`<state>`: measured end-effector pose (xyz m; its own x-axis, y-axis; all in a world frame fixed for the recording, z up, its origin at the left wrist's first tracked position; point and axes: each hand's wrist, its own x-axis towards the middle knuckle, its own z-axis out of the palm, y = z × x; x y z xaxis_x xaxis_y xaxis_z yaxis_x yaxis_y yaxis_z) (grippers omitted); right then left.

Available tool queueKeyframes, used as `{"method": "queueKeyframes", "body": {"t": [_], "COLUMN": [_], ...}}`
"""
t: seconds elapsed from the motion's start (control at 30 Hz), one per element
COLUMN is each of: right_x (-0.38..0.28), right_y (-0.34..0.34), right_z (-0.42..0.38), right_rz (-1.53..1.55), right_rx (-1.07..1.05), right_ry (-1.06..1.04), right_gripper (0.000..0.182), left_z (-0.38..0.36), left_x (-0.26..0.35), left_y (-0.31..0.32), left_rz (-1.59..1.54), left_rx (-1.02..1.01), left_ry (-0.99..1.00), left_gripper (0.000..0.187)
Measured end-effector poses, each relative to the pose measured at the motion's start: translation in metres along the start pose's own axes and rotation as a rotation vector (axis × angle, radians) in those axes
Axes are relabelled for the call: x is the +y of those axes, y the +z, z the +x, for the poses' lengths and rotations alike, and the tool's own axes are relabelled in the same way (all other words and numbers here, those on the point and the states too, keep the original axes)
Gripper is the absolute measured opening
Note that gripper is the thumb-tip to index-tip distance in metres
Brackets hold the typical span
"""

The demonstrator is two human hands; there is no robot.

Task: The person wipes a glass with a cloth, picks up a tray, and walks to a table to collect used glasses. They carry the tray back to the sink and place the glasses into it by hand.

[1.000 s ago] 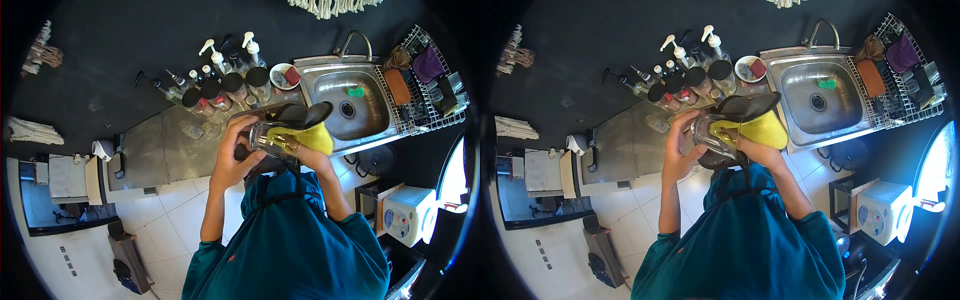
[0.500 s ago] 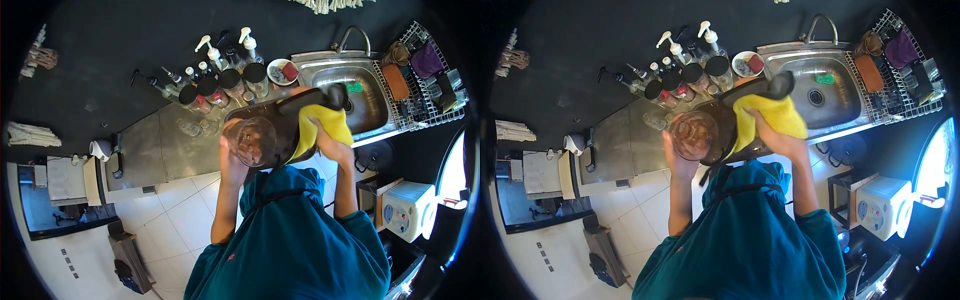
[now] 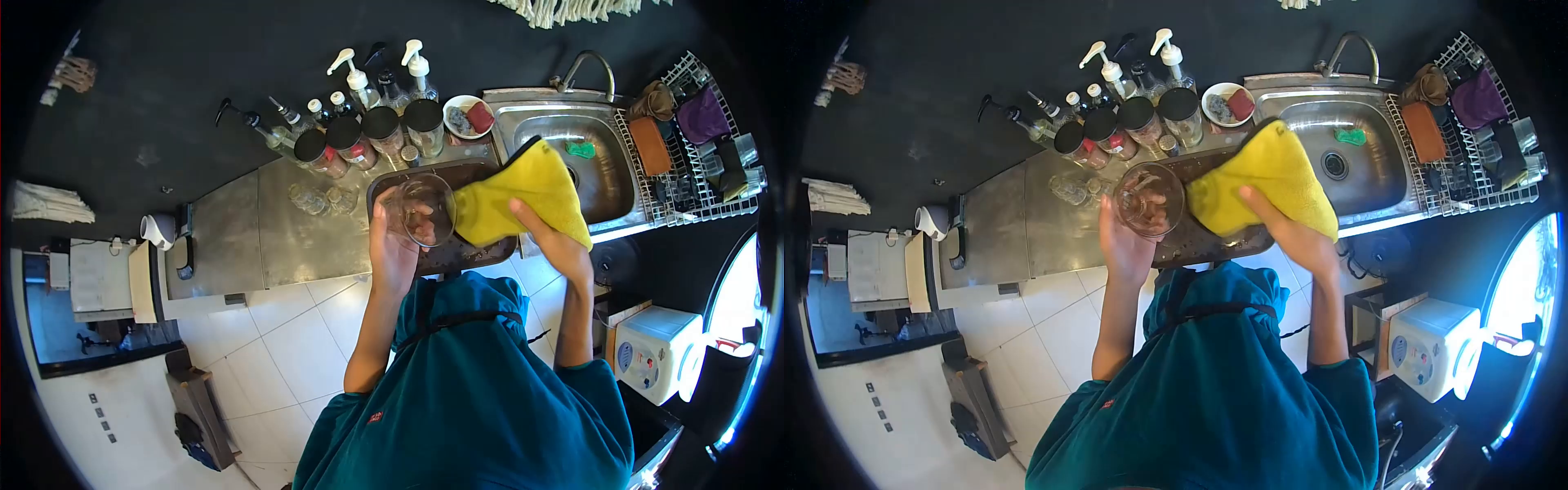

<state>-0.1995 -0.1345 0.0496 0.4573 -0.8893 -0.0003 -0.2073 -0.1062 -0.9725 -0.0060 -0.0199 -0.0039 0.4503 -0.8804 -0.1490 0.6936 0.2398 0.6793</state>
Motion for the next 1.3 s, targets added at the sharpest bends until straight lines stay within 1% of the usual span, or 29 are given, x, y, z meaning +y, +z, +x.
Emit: {"method": "queueKeyframes", "body": {"t": [0.03, 0.1, 0.17, 0.2, 0.23, 0.3, 0.33, 0.37, 0.4, 0.43, 0.5, 0.57, 0.6, 0.63, 0.67, 0.7, 0.77, 0.8, 0.83, 0.87, 0.93, 0.97, 1.03, 1.07, 1.1, 1.17, 1.2, 1.23, 1.3], "right_x": [-0.01, -0.037, -0.032, -0.021, -0.019, -0.029, -0.03, -0.029, -0.028, -0.025, -0.019, -0.016, -0.009, 0.0, 0.009, 0.014, 0.013, 0.008, 0.009, 0.012, 0.015, 0.001, -0.037, -0.037, -0.038, -0.038, -0.034, -0.036, -0.045], "right_y": [0.005, 0.009, 0.032, 0.041, 0.047, 0.046, 0.044, 0.04, 0.037, 0.034, 0.026, 0.026, 0.032, 0.038, 0.034, 0.037, 0.051, 0.053, 0.055, 0.057, 0.059, 0.053, 0.035, 0.036, 0.038, 0.044, 0.047, 0.046, 0.041], "right_z": [-0.003, -0.011, -0.017, -0.021, -0.027, -0.028, -0.024, -0.021, -0.017, -0.013, -0.007, -0.008, -0.013, -0.015, -0.005, -0.007, -0.011, -0.014, -0.018, -0.024, -0.029, -0.024, -0.015, -0.023, -0.024, -0.025, -0.027, -0.025, -0.017], "right_rz": [0.002, -0.096, -0.211, -0.352, -0.309, -0.301, -0.302, -0.287, -0.269, -0.266, 0.115, 0.169, 0.477, 0.783, 0.613, 0.613, 1.43, 1.365, 1.367, 1.204, 0.875, 0.875, -0.117, -0.171, -0.172, -0.32, -0.311, -0.31, -0.225], "right_rx": [0.009, -0.252, -0.259, -0.286, -0.225, -0.272, -0.269, -0.358, -0.446, -0.444, -0.696, -0.741, -0.741, -0.727, -0.783, -0.784, -0.848, -0.836, -0.838, -0.738, -0.533, -0.532, -0.402, -0.505, -0.503, -0.329, -0.331, -0.334, -0.345], "right_ry": [0.004, 0.068, -0.442, -0.546, -0.566, -0.471, -0.474, -0.486, -0.5, -0.5, -0.223, -0.238, -0.145, -0.046, 0.072, 0.073, 0.032, -0.029, -0.027, -0.096, -0.228, -0.233, -0.763, -0.56, -0.559, -0.79, -0.79, -0.79, -0.821], "right_gripper": [0.034, 0.036, 0.04, 0.049, 0.058, 0.061, 0.061, 0.061, 0.06, 0.06, 0.061, 0.064, 0.068, 0.072, 0.08, 0.08, 0.071, 0.073, 0.073, 0.074, 0.077, 0.077, 0.072, 0.073, 0.073, 0.066, 0.065, 0.065, 0.063], "left_z": [0.002, 0.004, 0.0, -0.001, -0.002, -0.004, -0.004, -0.005, -0.006, -0.007, -0.008, -0.006, -0.008, -0.006, -0.004, -0.003, -0.002, -0.001, -0.001, -0.002, -0.003, -0.003, 0.0, 0.004, 0.004, 0.002, -0.001, -0.001, 0.0], "left_x": [-0.004, -0.007, -0.007, -0.008, -0.005, 0.002, 0.002, 0.004, 0.008, 0.014, 0.024, 0.03, 0.035, 0.038, 0.04, 0.042, 0.048, 0.054, 0.056, 0.058, 0.064, 0.065, 0.068, 0.067, 0.066, 0.065, 0.064, 0.062, 0.062], "left_y": [-0.003, -0.001, 0.011, 0.028, 0.03, 0.029, 0.028, 0.027, 0.028, 0.029, 0.034, 0.034, 0.037, 0.034, 0.031, 0.03, 0.032, 0.03, 0.029, 0.034, 0.05, 0.049, 0.045, 0.04, 0.039, 0.038, 0.047, 0.047, 0.048], "left_rz": [0.028, 0.061, 0.185, 0.201, 0.203, 0.242, 0.345, 0.345, 0.489, 0.635, 0.694, 0.648, 0.613, 0.613, 0.681, 0.75, 0.749, 0.767, 0.783, 0.782, 0.613, 0.615, 0.441, 0.484, 0.484, 0.654, 0.665, 0.665, 0.599], "left_rx": [-0.023, -0.053, -0.082, -0.016, -0.018, 0.027, 0.045, 0.048, -0.016, -0.084, -0.112, -0.261, -0.258, -0.259, -0.306, -0.35, -0.356, -0.395, -0.436, -0.435, -0.394, -0.398, -0.458, -0.377, -0.379, -0.334, -0.27, -0.268, -0.331], "left_ry": [0.015, 0.03, 0.09, 0.155, 0.159, 0.134, 0.208, 0.203, 0.268, 0.335, 0.335, 0.343, 0.292, 0.292, 0.347, 0.403, 0.428, 0.38, 0.326, 0.326, 0.234, 0.237, 0.113, 0.101, 0.1, 0.107, 0.098, 0.099, 0.139], "left_gripper": [0.05, 0.046, 0.045, 0.047, 0.047, 0.042, 0.043, 0.043, 0.044, 0.045, 0.049, 0.053, 0.059, 0.059, 0.06, 0.061, 0.064, 0.068, 0.071, 0.071, 0.079, 0.079, 0.083, 0.076, 0.076, 0.067, 0.061, 0.061, 0.061]}}
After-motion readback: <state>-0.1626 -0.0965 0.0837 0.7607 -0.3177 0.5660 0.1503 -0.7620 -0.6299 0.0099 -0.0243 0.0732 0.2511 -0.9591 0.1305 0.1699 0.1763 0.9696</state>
